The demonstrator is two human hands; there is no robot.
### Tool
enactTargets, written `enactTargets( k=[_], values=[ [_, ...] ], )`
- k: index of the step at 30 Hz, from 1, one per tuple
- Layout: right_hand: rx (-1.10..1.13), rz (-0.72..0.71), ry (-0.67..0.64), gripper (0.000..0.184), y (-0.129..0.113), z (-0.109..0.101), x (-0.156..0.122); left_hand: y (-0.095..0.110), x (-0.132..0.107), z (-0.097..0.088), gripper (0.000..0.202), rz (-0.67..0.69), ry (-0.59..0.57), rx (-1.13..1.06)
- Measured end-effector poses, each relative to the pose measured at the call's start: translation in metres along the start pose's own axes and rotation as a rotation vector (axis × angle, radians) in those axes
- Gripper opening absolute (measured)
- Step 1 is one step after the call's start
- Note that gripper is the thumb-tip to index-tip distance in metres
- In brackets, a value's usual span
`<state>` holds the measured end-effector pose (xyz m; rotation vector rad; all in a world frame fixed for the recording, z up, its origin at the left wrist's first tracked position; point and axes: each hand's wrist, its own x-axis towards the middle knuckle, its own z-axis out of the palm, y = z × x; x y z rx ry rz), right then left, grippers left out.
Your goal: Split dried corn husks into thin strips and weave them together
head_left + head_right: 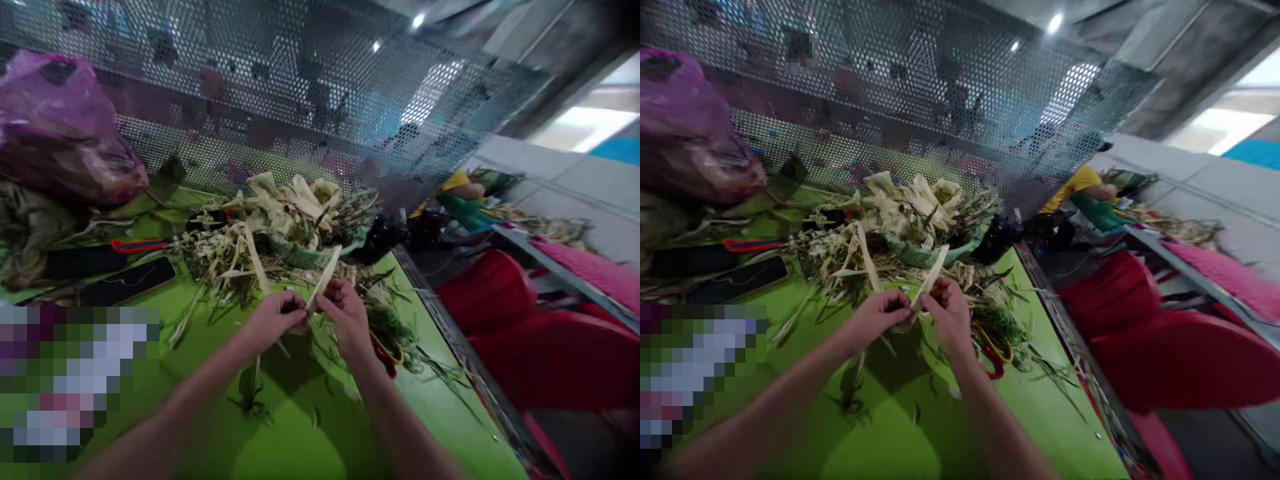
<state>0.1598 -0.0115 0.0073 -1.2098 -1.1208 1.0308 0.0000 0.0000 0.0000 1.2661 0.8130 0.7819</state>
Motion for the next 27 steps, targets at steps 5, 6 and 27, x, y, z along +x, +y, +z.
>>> enactTargets(
  k=[5,6,27],
  values=[
    [0.017,-0.102,0.106,0.023,-0.006,-0.01,0.004,0.0,-0.003,0.0,0.006,-0.006,-0.093,0.218],
    [0.017,-0.111,0.122,0.023,-0.007,-0.011,0.004,-0.001,-0.004,0.0,0.007,0.011,-0.099,0.272],
    [0.226,-0.084,0.227,0.018,-0.015,-0.025,0.011,0.009,-0.007,-0.013,0.02,0.035,0.018,0.542]
  ],
)
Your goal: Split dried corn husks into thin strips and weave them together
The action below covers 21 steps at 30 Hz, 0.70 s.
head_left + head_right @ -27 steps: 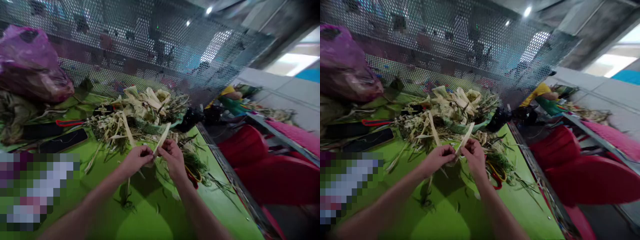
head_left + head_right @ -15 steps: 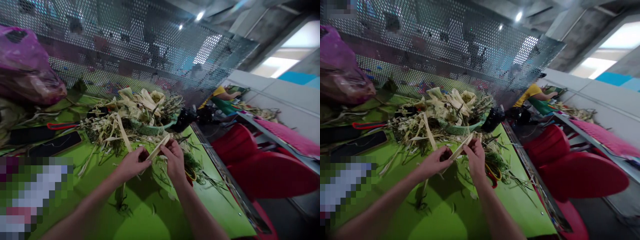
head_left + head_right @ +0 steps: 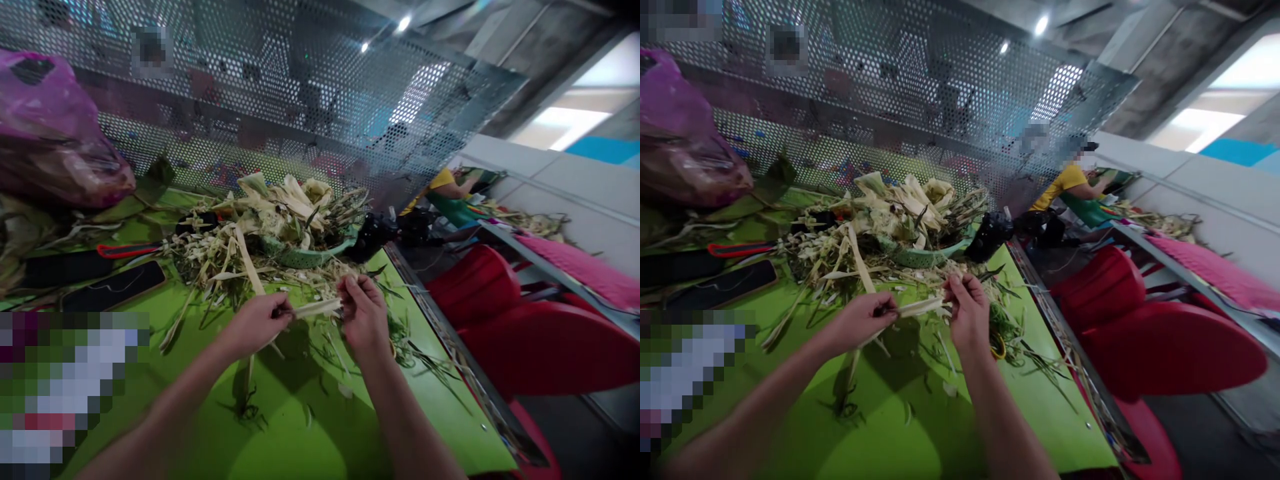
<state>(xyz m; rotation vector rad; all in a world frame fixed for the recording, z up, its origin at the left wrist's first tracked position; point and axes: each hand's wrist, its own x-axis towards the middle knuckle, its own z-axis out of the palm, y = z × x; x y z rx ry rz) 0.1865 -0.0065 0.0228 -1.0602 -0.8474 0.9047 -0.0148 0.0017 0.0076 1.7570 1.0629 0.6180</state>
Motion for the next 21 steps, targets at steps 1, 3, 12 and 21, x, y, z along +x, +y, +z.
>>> enactTargets(
  k=[1,3,12,21],
  values=[
    [0.007,-0.018,0.021,0.019,-0.001,-0.004,0.004,-0.001,0.001,-0.003,0.021,-0.014,-0.011,0.001],
    [-0.04,-0.05,0.045,0.018,-0.004,-0.013,0.012,-0.003,0.002,-0.009,0.024,-0.038,-0.02,-0.007],
    [-0.67,-0.472,0.229,0.03,-0.019,-0.034,0.023,0.002,0.0,-0.019,0.032,0.016,0.05,0.098],
    [-0.81,-0.43,-0.475,0.022,-0.015,0.005,-0.005,0.005,-0.002,-0.016,0.034,0.225,0.019,0.453]
  ],
)
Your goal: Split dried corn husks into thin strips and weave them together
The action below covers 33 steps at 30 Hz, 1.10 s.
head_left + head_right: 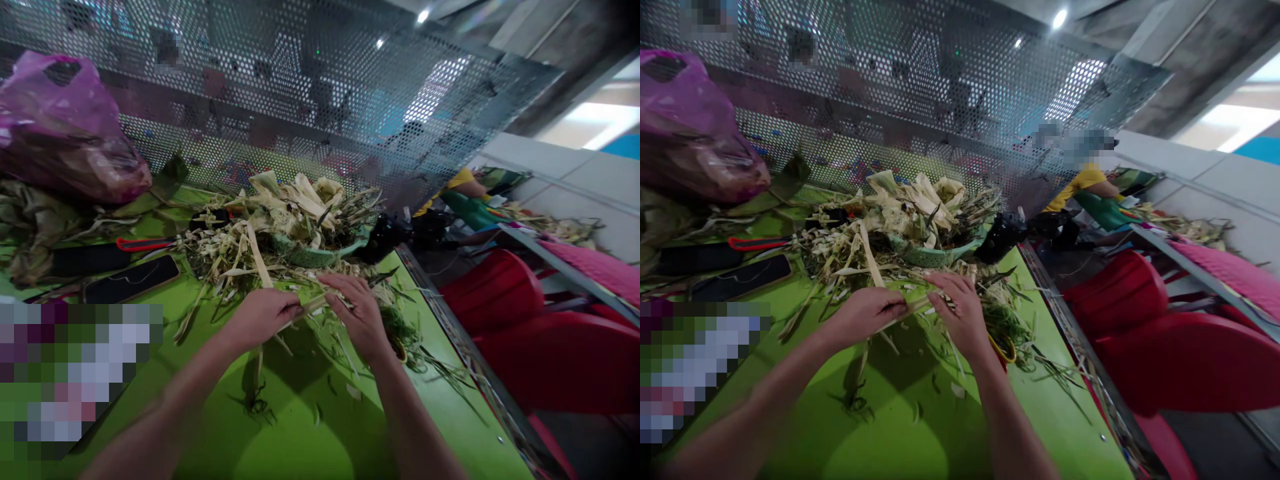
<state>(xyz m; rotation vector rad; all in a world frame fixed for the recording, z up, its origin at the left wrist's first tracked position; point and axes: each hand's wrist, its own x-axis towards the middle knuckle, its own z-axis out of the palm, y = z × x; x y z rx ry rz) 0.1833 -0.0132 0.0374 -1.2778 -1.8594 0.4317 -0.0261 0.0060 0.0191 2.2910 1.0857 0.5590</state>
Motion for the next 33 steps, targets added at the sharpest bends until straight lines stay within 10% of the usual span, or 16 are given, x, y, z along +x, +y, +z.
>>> enactTargets(
  k=[5,13,19,24,28,33],
  values=[
    [0.07,0.089,-0.14,0.012,0.006,0.006,-0.001,-0.001,-0.001,-0.006,0.031,-0.04,0.103,-0.095],
    [0.203,0.321,0.067,0.019,0.027,0.0,-0.002,-0.038,-0.006,-0.032,0.032,-0.373,0.705,-0.123],
    [0.285,0.325,0.167,0.02,0.026,-0.001,-0.002,-0.044,-0.002,-0.028,0.023,-0.377,0.537,-0.01],
    [0.269,0.321,0.193,0.021,0.023,0.004,-0.004,-0.025,-0.002,-0.026,0.053,-0.242,0.673,-0.045],
    [0.152,0.214,0.184,0.013,0.011,0.011,-0.006,-0.01,-0.003,-0.019,0.049,-0.283,0.57,-0.387],
    [0.144,0.13,0.081,0.011,0.0,0.018,-0.006,-0.012,-0.001,-0.014,0.024,-0.261,0.572,-0.298]
  ],
)
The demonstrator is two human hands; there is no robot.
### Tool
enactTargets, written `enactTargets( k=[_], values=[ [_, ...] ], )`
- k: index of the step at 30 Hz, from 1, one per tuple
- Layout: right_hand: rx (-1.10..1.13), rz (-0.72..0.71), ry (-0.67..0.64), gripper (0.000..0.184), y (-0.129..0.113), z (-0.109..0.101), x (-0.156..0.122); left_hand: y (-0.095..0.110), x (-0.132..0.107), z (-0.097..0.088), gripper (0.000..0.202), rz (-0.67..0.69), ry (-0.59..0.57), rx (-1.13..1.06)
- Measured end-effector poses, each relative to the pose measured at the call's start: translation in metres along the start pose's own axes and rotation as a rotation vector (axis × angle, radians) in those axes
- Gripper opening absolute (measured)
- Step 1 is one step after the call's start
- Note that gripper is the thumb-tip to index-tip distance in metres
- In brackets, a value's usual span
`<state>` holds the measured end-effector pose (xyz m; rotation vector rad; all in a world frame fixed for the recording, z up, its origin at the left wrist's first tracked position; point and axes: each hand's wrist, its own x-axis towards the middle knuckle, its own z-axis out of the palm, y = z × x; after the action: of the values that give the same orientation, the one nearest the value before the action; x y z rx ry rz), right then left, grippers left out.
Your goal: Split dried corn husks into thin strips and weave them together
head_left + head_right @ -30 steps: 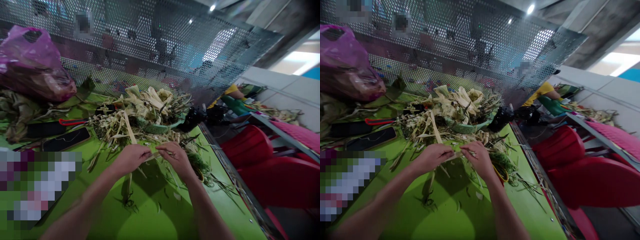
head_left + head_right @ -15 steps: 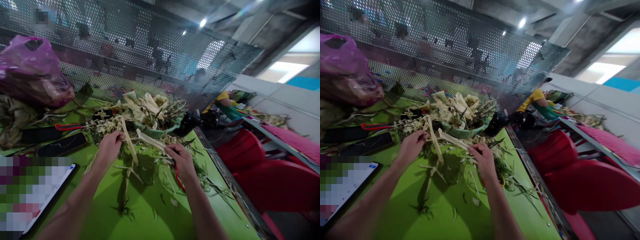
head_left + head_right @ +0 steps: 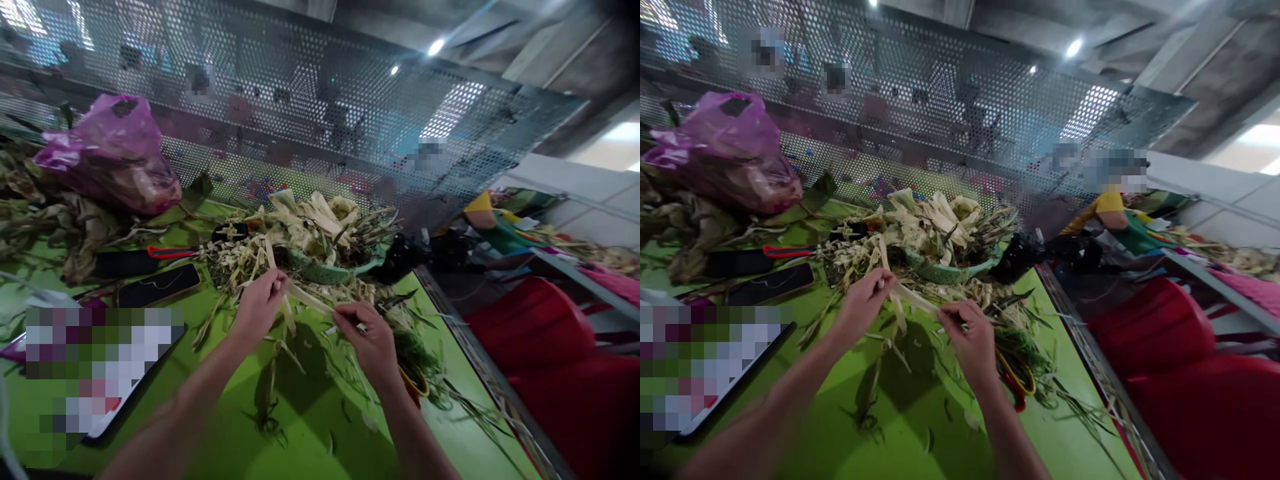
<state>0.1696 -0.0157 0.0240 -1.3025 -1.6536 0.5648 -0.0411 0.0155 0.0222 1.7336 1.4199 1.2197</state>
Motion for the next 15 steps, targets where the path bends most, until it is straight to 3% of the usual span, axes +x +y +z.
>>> enactTargets(
  k=[5,10,12,15],
  values=[
    [-0.013,0.056,-0.066,0.013,0.008,-0.001,0.001,-0.005,0.009,-0.015,0.03,-0.054,0.177,-0.05],
    [0.12,0.231,0.06,0.021,0.019,-0.009,0.004,-0.017,0.017,-0.04,0.028,-0.129,0.421,-0.011],
    [0.228,0.288,0.115,0.024,0.02,-0.011,0.006,-0.022,0.021,-0.043,0.028,-0.128,0.456,0.022],
    [0.358,0.32,0.137,0.024,0.019,-0.011,0.008,-0.022,0.021,-0.036,0.031,0.003,0.439,0.088]
  ],
)
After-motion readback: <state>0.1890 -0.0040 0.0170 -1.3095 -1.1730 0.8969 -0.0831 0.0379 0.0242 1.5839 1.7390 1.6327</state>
